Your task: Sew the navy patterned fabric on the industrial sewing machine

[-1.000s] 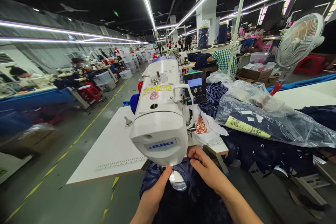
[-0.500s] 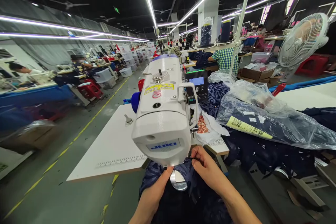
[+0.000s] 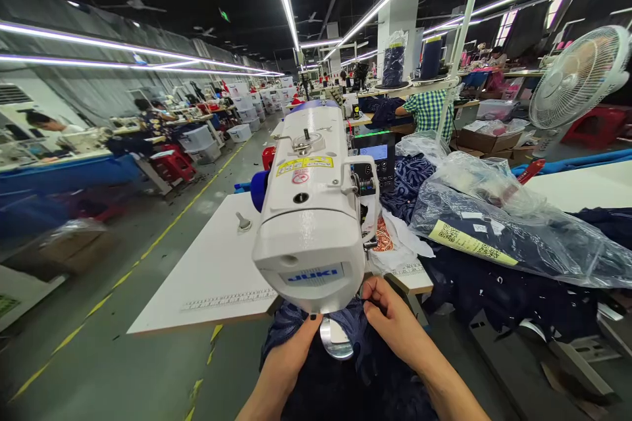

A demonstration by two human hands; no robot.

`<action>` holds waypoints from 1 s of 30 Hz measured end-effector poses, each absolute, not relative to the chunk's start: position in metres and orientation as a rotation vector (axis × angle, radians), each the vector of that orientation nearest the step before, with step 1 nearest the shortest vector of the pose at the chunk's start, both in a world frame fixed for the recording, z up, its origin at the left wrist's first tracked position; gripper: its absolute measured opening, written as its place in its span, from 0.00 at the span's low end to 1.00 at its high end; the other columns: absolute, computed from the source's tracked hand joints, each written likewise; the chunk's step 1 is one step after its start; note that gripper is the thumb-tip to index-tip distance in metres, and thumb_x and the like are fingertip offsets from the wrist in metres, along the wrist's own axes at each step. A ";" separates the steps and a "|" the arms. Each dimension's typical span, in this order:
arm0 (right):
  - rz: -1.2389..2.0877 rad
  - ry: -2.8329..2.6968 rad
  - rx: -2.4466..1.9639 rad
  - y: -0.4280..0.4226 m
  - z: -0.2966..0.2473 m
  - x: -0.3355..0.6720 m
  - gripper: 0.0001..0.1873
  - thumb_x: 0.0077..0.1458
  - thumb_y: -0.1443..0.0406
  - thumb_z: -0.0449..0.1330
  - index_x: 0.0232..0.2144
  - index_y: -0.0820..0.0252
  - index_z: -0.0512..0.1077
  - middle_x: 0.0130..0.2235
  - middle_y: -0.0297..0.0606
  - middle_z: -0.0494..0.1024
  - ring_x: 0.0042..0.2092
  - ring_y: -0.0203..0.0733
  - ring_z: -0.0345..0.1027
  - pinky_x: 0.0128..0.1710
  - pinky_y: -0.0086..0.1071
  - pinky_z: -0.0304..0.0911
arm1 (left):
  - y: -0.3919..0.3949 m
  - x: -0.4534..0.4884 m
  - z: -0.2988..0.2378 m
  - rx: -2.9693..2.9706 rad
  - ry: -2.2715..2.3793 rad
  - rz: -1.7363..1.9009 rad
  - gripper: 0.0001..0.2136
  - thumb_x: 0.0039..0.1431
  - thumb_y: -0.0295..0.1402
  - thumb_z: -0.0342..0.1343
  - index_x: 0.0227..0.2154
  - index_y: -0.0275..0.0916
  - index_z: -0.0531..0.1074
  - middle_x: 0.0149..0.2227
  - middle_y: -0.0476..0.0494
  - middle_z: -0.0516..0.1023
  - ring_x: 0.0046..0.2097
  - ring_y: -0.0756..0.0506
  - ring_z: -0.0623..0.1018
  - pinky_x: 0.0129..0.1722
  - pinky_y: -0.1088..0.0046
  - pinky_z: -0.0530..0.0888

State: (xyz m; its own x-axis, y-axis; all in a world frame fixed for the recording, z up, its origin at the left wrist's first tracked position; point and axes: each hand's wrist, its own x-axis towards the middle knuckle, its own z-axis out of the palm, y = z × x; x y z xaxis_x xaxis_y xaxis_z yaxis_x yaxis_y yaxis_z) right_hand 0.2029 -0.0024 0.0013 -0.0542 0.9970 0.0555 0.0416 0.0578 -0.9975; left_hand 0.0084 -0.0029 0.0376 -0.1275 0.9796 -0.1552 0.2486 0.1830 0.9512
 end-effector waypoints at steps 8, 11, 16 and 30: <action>1.186 -1.313 -1.192 -0.002 -0.001 0.205 0.02 0.56 0.66 0.55 0.33 0.55 0.65 0.32 0.32 0.71 0.35 0.40 0.64 0.43 0.35 0.62 | -0.003 0.008 0.034 1.380 1.588 0.953 0.18 0.58 0.47 0.50 0.46 0.45 0.73 0.55 0.46 0.72 0.62 0.41 0.63 0.63 0.59 0.58; 1.180 -1.315 -1.209 -0.002 0.002 0.205 0.01 0.55 0.66 0.55 0.32 0.55 0.65 0.32 0.33 0.71 0.36 0.41 0.64 0.42 0.34 0.62 | -0.002 0.008 0.034 1.386 1.619 0.903 0.17 0.57 0.46 0.51 0.44 0.44 0.74 0.55 0.44 0.72 0.63 0.40 0.61 0.63 0.58 0.58; 1.182 -1.304 -1.222 -0.003 0.008 0.203 0.02 0.53 0.65 0.56 0.31 0.55 0.64 0.31 0.33 0.71 0.35 0.41 0.64 0.40 0.34 0.62 | -0.001 0.007 0.039 1.346 1.623 0.912 0.15 0.55 0.43 0.55 0.41 0.43 0.76 0.52 0.44 0.75 0.60 0.38 0.66 0.62 0.58 0.59; 1.224 -1.323 -1.221 -0.001 0.003 0.204 0.03 0.55 0.67 0.53 0.34 0.54 0.62 0.31 0.30 0.66 0.34 0.38 0.60 0.39 0.32 0.60 | -0.001 0.010 0.038 1.269 1.606 0.982 0.16 0.53 0.43 0.57 0.43 0.44 0.76 0.55 0.46 0.72 0.60 0.37 0.65 0.63 0.61 0.54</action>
